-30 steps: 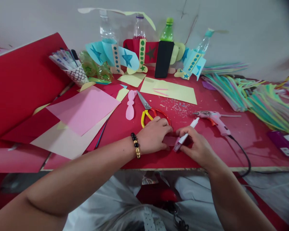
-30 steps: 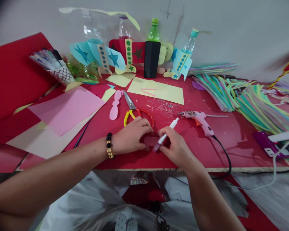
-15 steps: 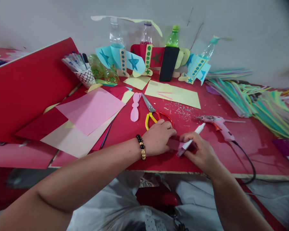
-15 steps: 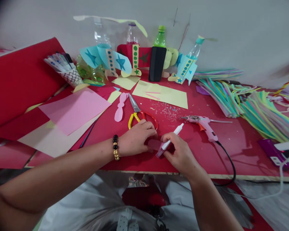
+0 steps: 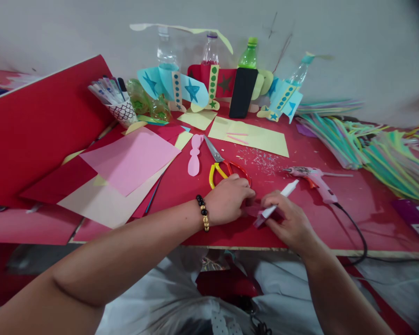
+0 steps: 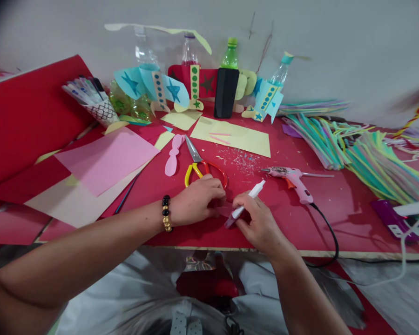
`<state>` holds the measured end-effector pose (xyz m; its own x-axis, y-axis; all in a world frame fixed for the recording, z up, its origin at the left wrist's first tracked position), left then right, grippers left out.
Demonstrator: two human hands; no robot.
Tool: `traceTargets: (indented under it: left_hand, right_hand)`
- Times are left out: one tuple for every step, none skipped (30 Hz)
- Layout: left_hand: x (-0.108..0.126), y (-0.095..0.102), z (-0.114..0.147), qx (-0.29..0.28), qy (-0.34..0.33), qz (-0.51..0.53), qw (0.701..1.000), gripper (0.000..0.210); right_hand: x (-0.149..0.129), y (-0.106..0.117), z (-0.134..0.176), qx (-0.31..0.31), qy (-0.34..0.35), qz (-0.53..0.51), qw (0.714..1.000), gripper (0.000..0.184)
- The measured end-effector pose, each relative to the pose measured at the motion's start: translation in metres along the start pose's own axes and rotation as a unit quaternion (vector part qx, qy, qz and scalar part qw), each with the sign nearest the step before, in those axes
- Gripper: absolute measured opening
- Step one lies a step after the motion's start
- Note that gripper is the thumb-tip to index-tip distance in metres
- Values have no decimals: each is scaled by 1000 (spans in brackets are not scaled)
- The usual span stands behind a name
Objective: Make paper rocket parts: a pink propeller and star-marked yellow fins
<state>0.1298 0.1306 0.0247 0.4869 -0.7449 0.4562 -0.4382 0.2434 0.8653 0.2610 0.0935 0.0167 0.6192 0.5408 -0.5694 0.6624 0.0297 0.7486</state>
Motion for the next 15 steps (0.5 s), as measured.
traceTargets:
  left_hand:
    - [1,0,0,-4,-3,-4,1000,11]
    - [2,0,0,-7,-5,-4,1000,11]
    - [3,1,0,-6,-5,0,1000,9]
    - [3,2,0,-1,-1,9,1000,7]
    - [3,3,0,6,7,24,1000,5]
    - [2,5,0,14,19,46,999,3]
    - [1,6,0,21,32,70,997,3]
    - [0,7,0,29,46,95,994,3]
    - [-1,8,0,38,59,119,990,4]
    - [-2,9,1,47,67,140,987,4]
    - [-2,11,1,58,70,159,983,5]
    - [-2,12,2,71,67,175,980,5]
    - [-1,14,2,83,59,189,977,6]
    - [0,16,2,94,48,201,974,8]
    - [1,17,3,101,37,212,971,9]
  right_hand:
    - [-1,1,0,2,1,3,1000,30]
    - [-1,2,-1,6,0,5,1000,29]
    - [0,3,-1,10,-4,6,1000,28]
    - [0,4,0,15,-10,5,1000,27]
    - [2,6,0,20,-19,1,1000,26]
    - [3,7,1,25,-30,-5,999,25]
    - [5,8,2,30,-43,-12,999,25]
    - [8,9,4,36,-57,-18,998,23]
    - [10,10,5,44,-72,-24,996,22]
    - [13,11,7,53,-87,-32,994,20]
    - [15,11,8,60,-101,-40,992,20]
    - [18,11,9,66,-114,-50,990,20]
    - [20,11,10,70,-123,-61,988,20]
    - [21,11,10,72,-128,-71,987,21]
    - [22,10,10,76,-129,-80,985,22]
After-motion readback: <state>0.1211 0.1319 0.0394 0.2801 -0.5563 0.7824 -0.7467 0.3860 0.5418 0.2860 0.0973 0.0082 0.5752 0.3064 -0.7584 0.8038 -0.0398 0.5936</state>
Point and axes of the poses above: each hand's wrist, its own z-axis away from the middle knuckle, its own y-axis out of the back of the hand, x = y × z, the point moved 7 cm from there along -z, towards the middle knuckle
